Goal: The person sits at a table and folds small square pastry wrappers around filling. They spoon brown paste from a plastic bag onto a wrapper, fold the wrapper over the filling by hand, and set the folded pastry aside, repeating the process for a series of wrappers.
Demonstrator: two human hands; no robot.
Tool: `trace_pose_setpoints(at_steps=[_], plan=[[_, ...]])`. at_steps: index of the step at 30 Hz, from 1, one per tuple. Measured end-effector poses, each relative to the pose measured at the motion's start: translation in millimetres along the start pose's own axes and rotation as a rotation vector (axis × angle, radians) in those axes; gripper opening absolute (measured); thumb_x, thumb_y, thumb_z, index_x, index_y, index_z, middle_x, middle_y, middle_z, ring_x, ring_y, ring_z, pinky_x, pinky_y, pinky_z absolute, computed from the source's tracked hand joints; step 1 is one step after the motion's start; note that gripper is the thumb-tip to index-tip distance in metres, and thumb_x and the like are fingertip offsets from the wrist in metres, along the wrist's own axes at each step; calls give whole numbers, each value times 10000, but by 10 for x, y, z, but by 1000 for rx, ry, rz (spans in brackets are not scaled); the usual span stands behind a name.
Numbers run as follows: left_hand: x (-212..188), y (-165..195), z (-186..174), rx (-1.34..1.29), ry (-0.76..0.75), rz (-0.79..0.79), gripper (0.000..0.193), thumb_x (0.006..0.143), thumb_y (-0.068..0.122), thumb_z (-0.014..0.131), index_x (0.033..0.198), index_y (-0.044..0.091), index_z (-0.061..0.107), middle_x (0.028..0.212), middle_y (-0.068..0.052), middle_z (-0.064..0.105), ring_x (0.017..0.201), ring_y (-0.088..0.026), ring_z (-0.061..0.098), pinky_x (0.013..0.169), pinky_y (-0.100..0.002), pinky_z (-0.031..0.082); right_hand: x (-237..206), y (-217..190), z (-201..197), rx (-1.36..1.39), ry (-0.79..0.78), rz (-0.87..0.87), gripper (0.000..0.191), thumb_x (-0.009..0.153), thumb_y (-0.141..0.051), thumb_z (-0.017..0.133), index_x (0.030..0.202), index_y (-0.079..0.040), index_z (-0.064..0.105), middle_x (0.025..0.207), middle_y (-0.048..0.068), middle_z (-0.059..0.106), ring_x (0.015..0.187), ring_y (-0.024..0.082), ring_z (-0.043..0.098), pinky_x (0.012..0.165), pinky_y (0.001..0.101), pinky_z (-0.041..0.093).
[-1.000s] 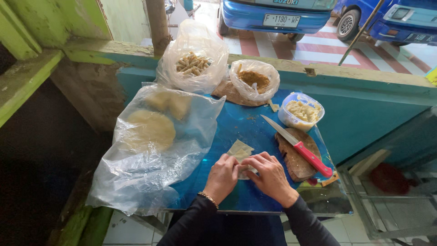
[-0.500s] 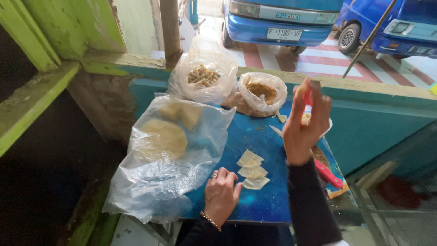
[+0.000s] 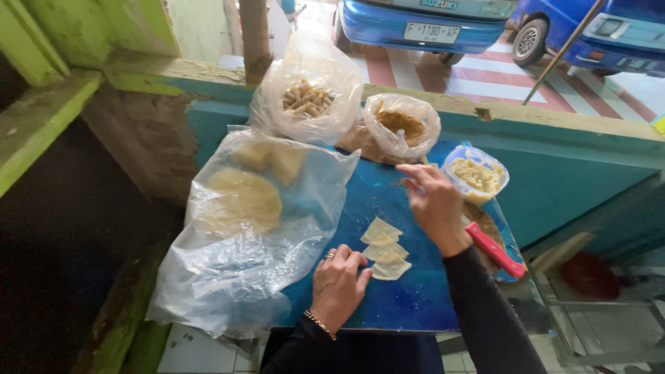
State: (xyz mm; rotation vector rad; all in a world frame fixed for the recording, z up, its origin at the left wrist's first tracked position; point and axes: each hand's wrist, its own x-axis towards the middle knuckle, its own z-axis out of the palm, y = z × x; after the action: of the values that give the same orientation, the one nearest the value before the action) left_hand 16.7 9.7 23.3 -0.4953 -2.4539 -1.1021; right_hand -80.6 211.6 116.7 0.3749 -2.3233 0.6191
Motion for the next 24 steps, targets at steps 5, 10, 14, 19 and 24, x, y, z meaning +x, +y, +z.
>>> trace_pose_setpoints(at_steps=[5, 10, 14, 19, 24], plan=[[60, 114, -1, 31, -40, 7, 160, 780, 206, 809, 783, 119, 675, 860, -47, 611, 878, -270, 632, 726, -424, 484, 154, 1021, -475, -231, 139, 115, 184, 1001, -153, 675, 1154, -174, 775, 1117, 119, 735, 991, 315, 701, 851, 429, 552], [66, 132, -30, 19, -34, 9, 155, 797, 194, 798, 787, 115, 664, 861, -52, 611, 875, -273, 633, 745, -410, 496, 320, 1828, -586, -463, -323, 236, 246, 886, -277, 683, 1086, -256, 824, 1302, 56, 683, 1190, 325, 599, 1015, 481, 469], [52, 99, -12, -5, -42, 18, 174, 789, 199, 796, 842, 103, 662, 881, -62, 620, 873, -283, 635, 734, -415, 494, 95, 2128, -557, -582, -619, 276, 259, 802, -404, 768, 1015, -270, 832, 1450, -34, 586, 1377, 243, 456, 1135, 560, 281], [42, 81, -9, -7, -43, 23, 154, 812, 193, 791, 835, 107, 665, 877, -60, 622, 877, -278, 639, 745, -412, 498, -85, 2143, -571, -587, -511, 193, 224, 792, -377, 762, 976, -268, 827, 1470, -29, 585, 1390, 242, 447, 1160, 584, 250], [59, 79, -32, -2, -20, 42, 140, 805, 191, 792, 856, 116, 685, 869, -57, 625, 879, -275, 643, 741, -410, 505, -108, 1620, -734, -654, -268, 31, 219, 811, -187, 665, 966, -252, 806, 1462, -2, 627, 1388, 240, 516, 1198, 536, 283]])
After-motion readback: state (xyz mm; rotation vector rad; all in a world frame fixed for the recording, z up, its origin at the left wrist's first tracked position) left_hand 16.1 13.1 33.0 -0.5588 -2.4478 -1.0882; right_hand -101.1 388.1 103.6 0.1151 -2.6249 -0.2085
